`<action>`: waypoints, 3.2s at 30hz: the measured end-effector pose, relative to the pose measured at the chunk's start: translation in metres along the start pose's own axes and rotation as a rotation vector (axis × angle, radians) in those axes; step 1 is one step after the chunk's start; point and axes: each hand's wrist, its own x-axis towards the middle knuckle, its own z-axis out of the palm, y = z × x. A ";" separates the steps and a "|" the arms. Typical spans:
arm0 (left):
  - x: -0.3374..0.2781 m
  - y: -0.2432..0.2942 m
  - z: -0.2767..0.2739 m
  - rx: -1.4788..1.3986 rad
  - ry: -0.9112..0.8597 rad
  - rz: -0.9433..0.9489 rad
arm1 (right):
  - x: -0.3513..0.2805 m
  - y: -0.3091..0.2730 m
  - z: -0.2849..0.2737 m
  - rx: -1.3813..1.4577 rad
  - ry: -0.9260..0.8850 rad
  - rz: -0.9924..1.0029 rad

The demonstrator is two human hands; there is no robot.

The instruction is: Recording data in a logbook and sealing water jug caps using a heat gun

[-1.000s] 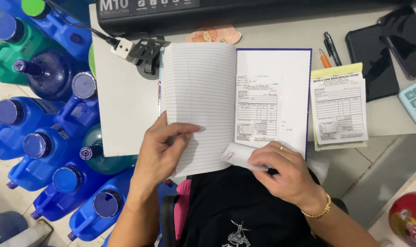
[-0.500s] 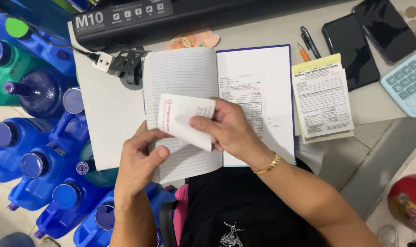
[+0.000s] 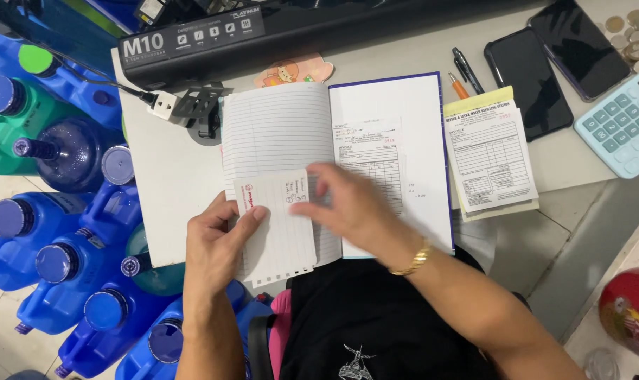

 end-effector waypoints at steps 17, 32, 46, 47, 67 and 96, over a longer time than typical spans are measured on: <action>-0.004 0.012 0.003 0.076 -0.079 0.060 | 0.031 0.018 -0.100 -0.593 -0.266 0.322; -0.006 0.023 0.012 0.106 -0.084 0.122 | 0.034 0.033 -0.096 -0.641 -0.286 0.190; -0.005 0.032 0.024 0.322 -0.017 0.124 | 0.029 0.102 -0.173 0.790 0.259 0.189; -0.005 0.034 0.026 0.328 -0.007 0.122 | 0.024 0.101 -0.173 0.890 0.173 0.138; -0.004 0.041 0.032 0.404 -0.094 0.290 | -0.022 0.082 -0.094 0.594 -0.058 0.202; 0.025 -0.007 0.224 0.744 -0.568 0.387 | -0.092 0.082 -0.233 0.201 0.327 0.261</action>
